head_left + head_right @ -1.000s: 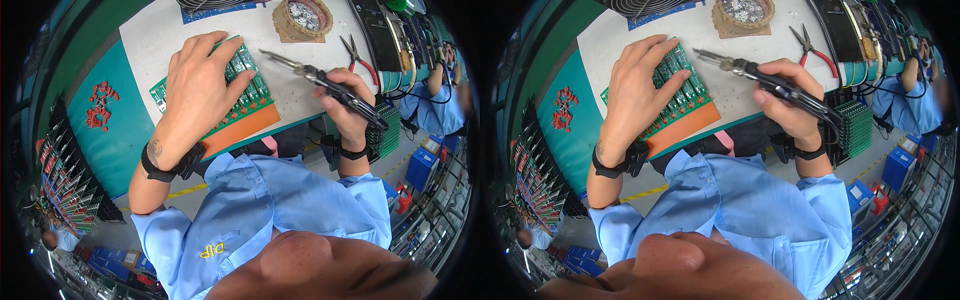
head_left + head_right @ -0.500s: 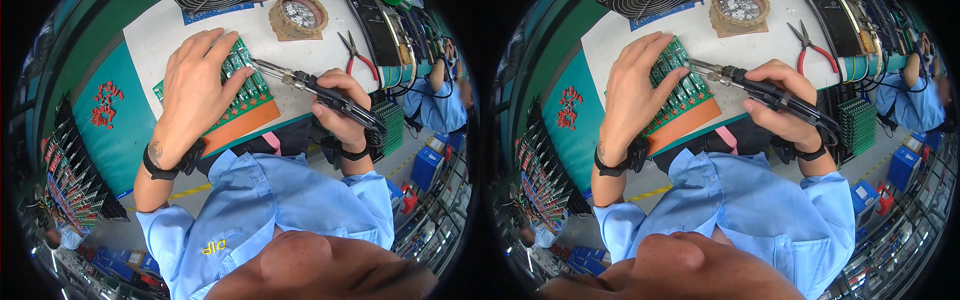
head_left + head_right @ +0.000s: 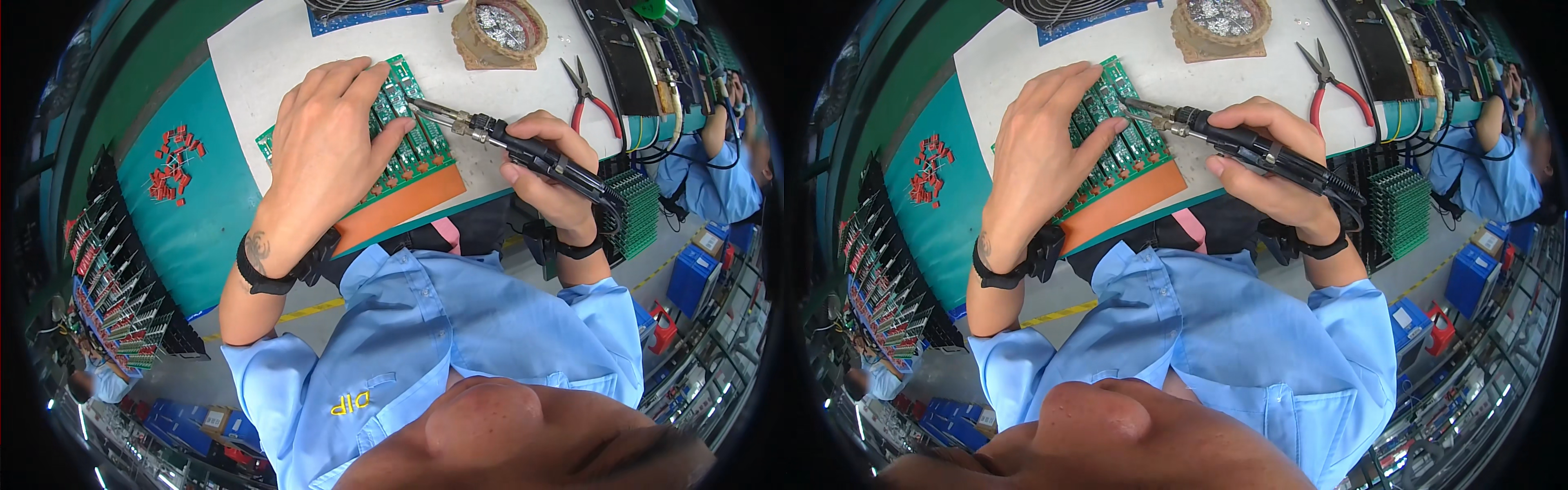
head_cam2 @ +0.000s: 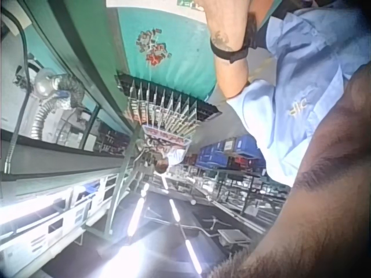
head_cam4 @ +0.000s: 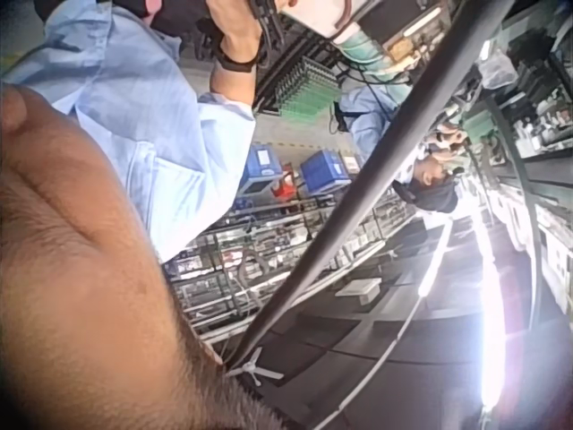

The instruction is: Soldering electronic components onto printed circuit boards at an assembly station.

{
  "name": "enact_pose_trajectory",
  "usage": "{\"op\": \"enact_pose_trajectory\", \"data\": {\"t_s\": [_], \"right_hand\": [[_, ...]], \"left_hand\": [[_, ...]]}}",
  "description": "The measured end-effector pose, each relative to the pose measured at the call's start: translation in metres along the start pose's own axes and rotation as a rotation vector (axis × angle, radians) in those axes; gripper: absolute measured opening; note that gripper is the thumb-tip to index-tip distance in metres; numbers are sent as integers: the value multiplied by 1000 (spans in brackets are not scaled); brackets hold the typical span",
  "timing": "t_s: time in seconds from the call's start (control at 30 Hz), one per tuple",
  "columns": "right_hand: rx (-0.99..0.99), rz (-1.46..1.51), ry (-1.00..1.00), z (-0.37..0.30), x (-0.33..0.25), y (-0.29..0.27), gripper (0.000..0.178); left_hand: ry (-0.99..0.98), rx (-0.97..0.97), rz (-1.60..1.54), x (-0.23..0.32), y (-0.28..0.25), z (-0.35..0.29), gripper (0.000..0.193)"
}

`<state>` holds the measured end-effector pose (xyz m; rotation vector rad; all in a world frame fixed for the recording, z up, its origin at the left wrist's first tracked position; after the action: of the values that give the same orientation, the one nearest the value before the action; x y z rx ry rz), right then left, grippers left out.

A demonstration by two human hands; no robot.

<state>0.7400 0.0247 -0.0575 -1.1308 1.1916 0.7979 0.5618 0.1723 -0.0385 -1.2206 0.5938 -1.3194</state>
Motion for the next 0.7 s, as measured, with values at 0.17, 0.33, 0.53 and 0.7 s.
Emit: {"op": "enact_pose_trajectory", "data": {"t_s": [0.17, 0.33, 0.53, 0.7], "right_hand": [[-7, -12, 5, 2, -2, 0, 37], [-6, -26, 9, 2, -3, 0, 37], [-5, -56, 4, 1, -5, 0, 37], [38, 39, 10, -4, -7, -5, 37]], "left_hand": [[-4, 11, -3, 0, 0, -1, 51], [-7, 10, -9, -1, 0, -1, 51], [-12, 9, -9, -1, 1, -2, 51], [-16, 9, -18, -1, 1, -2, 50]]}}
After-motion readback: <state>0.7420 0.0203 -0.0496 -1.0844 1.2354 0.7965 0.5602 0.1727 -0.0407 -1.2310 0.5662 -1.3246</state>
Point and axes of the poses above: each hand's wrist, its own z-axis towards the middle knuckle, its own y-axis out of the palm, x = y × z, the point moved 6 cm from there along z, towards the middle knuckle, and after that the axes turned 15 degrees about y, right-handed, at the moved point
